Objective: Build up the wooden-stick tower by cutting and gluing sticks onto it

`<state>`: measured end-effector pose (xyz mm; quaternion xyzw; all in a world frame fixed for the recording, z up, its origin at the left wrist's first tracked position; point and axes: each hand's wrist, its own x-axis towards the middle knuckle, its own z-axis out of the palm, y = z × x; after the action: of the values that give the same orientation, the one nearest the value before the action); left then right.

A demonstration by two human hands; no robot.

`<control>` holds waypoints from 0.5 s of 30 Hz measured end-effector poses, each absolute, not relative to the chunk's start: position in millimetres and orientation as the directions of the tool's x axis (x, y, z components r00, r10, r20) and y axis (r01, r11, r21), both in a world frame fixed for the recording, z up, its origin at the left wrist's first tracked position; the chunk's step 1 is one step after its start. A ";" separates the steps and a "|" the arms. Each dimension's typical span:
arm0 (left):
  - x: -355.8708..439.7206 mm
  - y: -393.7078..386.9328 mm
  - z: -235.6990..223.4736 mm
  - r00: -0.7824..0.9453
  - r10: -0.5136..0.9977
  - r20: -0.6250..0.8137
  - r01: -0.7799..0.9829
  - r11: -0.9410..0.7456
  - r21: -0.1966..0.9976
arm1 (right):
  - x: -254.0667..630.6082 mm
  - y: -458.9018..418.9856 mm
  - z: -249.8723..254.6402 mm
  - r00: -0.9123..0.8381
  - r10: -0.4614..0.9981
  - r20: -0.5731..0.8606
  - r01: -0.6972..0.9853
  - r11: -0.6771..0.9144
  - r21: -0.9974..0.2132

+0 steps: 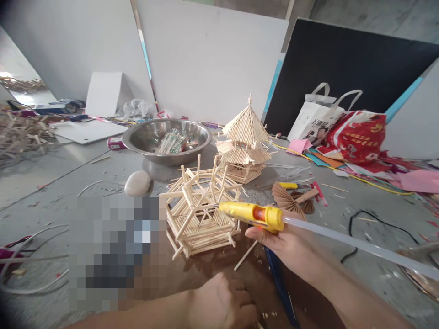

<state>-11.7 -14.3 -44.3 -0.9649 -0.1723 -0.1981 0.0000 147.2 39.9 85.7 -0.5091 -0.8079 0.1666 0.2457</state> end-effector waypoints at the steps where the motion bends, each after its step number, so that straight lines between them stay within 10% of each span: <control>1: -11.8 -14.6 -44.2 0.857 0.343 0.384 0.334 -0.938 0.091 | 147.5 39.7 85.7 -0.350 0.907 0.235 0.749 0.422 -0.511; 15: -11.1 -14.1 -45.6 0.855 0.362 0.371 0.328 -0.932 0.154 | 147.4 39.1 87.7 -0.334 0.922 0.196 0.747 0.386 -0.541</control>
<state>-11.1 -14.1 -45.6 -0.9622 -0.1794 -0.2005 -0.0428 147.4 39.1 87.7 -0.5239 -0.7965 0.1805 0.2418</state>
